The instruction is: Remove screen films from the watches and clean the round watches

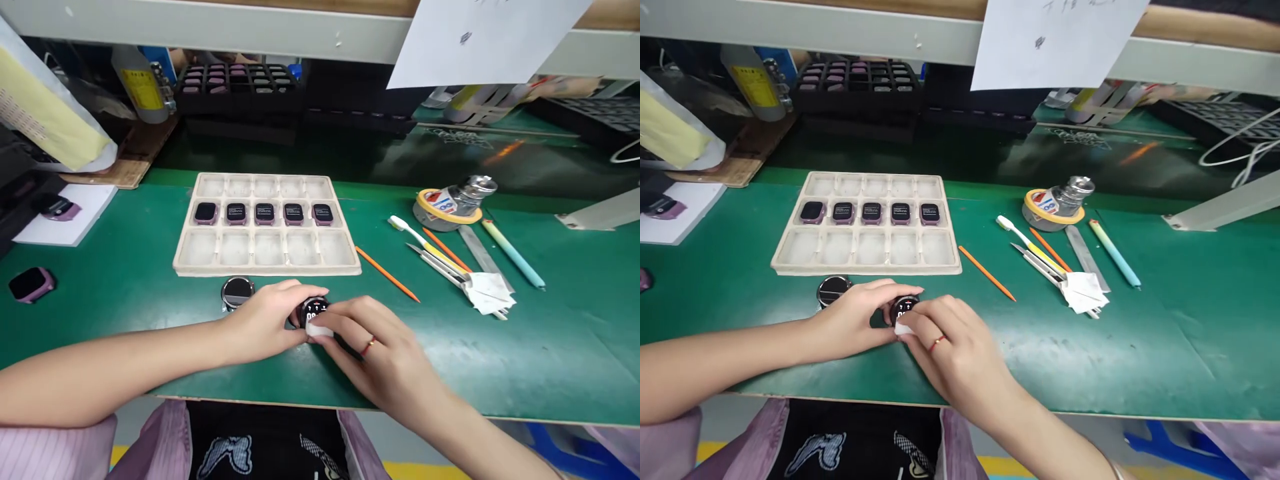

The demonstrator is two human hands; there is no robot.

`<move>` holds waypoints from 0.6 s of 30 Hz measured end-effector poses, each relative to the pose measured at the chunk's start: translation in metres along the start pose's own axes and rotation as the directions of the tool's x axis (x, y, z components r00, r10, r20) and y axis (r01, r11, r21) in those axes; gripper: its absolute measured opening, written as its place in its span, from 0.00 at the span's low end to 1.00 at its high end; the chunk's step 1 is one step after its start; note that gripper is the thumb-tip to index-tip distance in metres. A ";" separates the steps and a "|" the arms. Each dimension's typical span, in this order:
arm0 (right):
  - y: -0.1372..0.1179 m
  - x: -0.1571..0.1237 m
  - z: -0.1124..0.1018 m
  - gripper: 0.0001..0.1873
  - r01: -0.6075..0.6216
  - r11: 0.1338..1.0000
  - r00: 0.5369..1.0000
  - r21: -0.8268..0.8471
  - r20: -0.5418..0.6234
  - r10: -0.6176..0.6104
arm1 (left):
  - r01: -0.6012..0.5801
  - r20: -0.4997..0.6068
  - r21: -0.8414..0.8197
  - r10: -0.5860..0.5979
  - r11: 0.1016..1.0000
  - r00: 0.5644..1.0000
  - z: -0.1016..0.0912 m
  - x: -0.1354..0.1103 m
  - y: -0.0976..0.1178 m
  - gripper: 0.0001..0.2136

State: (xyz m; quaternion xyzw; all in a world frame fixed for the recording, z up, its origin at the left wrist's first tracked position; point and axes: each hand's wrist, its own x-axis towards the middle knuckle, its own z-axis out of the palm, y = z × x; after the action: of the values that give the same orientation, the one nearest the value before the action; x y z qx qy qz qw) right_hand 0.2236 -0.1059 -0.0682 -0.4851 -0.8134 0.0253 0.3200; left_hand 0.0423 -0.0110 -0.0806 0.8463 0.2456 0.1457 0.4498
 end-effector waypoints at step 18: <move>0.003 0.021 0.010 0.07 0.082 0.988 0.997 -0.133 0.009 -0.081 | 0.048 0.003 -0.110 -0.048 0.993 0.999 -0.001 0.008 0.002 0.11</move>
State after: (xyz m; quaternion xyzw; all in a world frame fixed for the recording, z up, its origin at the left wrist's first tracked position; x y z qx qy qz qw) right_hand 0.2135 -0.0844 -0.0663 -0.4719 -0.8330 -0.0414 0.2860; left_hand 0.0490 -0.0075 -0.0781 0.8141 0.2575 0.1480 0.4991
